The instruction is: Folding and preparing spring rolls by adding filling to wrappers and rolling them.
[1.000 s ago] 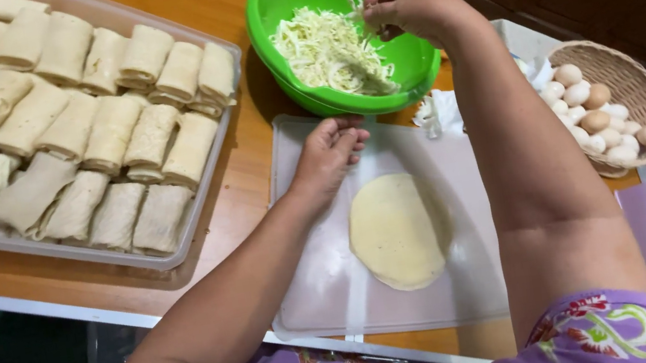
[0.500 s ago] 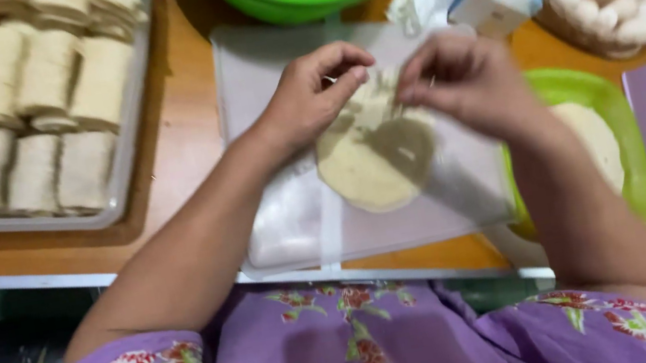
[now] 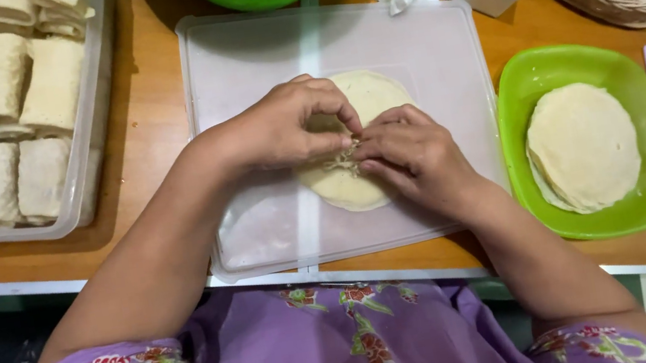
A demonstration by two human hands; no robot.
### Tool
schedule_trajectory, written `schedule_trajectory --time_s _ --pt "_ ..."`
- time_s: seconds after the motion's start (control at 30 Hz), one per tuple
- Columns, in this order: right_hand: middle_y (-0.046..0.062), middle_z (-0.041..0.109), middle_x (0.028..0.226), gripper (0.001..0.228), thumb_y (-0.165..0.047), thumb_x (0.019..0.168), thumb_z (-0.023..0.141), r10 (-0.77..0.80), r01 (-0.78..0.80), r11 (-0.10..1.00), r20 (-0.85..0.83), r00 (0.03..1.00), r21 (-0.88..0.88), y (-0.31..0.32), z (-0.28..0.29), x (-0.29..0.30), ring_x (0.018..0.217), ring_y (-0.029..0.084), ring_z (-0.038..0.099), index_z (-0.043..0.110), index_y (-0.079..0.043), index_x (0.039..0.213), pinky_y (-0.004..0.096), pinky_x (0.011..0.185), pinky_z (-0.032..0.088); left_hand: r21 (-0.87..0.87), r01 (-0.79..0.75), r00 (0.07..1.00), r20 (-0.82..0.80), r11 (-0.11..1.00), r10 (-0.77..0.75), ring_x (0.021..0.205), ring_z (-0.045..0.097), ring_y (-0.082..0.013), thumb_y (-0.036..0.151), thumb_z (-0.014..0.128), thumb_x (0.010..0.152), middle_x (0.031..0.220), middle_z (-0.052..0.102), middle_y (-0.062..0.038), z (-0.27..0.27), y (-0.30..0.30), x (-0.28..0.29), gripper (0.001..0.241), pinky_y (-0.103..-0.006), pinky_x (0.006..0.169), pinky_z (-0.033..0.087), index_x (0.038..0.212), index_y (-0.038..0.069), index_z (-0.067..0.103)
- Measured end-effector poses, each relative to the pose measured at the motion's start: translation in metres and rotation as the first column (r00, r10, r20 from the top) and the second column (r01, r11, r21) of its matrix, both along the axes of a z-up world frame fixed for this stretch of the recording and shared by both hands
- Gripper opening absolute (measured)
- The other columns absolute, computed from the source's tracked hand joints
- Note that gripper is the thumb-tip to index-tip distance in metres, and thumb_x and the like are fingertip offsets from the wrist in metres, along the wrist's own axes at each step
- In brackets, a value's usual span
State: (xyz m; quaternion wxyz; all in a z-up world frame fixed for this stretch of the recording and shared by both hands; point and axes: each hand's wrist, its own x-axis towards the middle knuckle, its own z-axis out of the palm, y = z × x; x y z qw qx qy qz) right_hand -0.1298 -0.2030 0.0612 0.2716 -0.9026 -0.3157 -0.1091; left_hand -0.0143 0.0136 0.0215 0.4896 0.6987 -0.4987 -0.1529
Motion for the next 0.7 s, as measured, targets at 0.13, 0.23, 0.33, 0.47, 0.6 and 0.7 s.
schedule_trajectory --time_s 0.13,0.23,0.33,0.47,0.6,0.7 --pt "0.011 0.074 0.103 0.020 -0.005 0.082 0.081 -0.021 0.022 0.999 0.020 1.000 -0.039 -0.003 0.006 0.000 0.098 0.030 0.067 0.074 -0.007 0.101 0.039 0.086 0.055 0.193 0.018 1.000 -0.029 0.981 -0.013 0.123 0.048 -0.0277 0.028 0.083 0.078 0.119 0.062 -0.005 0.011 0.003 -0.006 0.032 -0.0409 0.108 0.038 0.106 0.016 0.073" --pt "0.009 0.073 0.101 0.020 -0.004 0.082 0.081 -0.065 0.065 0.997 0.005 0.998 -0.041 -0.009 0.007 -0.004 0.095 0.028 0.066 0.075 -0.007 0.101 0.038 0.084 0.055 0.266 0.020 1.000 -0.023 0.964 -0.014 0.129 0.040 -0.0290 0.028 0.087 0.070 0.128 0.056 -0.003 0.015 0.002 -0.013 0.042 -0.0428 0.113 0.032 0.108 0.017 0.071" --pt "0.005 0.072 0.096 0.017 -0.006 0.083 0.083 -0.112 0.111 0.993 -0.031 0.993 -0.038 -0.015 0.005 -0.005 0.090 0.024 0.065 0.074 -0.007 0.098 0.037 0.081 0.054 0.323 -0.024 1.000 0.012 0.946 0.022 0.132 0.037 -0.0284 0.027 0.088 0.067 0.130 0.053 -0.003 0.015 -0.001 -0.016 0.049 -0.0438 0.115 0.028 0.111 0.018 0.068" --pt "0.004 0.071 0.097 0.022 -0.016 0.081 0.087 -0.065 0.065 0.996 -0.005 0.998 -0.063 -0.004 0.016 -0.006 0.088 0.024 0.063 0.071 -0.007 0.093 0.039 0.082 0.052 0.261 -0.062 0.993 0.109 0.963 0.035 0.133 0.036 -0.0303 0.027 0.089 0.068 0.132 0.051 -0.005 0.008 -0.002 -0.017 0.045 -0.0469 0.114 0.026 0.108 0.016 0.071" --pt "0.007 0.069 0.099 0.024 -0.017 0.080 0.086 -0.039 0.047 0.990 0.063 0.997 -0.135 0.005 0.009 -0.006 0.091 0.028 0.063 0.070 -0.006 0.093 0.040 0.082 0.052 0.217 -0.084 0.989 0.136 0.972 0.055 0.130 0.041 -0.0282 0.024 0.087 0.069 0.125 0.055 -0.005 -0.001 -0.003 -0.014 0.040 -0.0464 0.111 0.029 0.106 0.015 0.074" --pt "0.007 0.069 0.099 0.018 -0.013 0.083 0.084 -0.060 0.074 0.985 0.094 0.994 -0.158 0.004 0.006 -0.006 0.091 0.028 0.064 0.070 -0.007 0.092 0.040 0.082 0.052 0.195 -0.112 0.980 0.182 0.974 0.077 0.128 0.045 -0.0267 0.021 0.084 0.076 0.123 0.059 -0.003 -0.007 -0.003 -0.012 0.025 -0.0446 0.112 0.033 0.098 0.015 0.077"
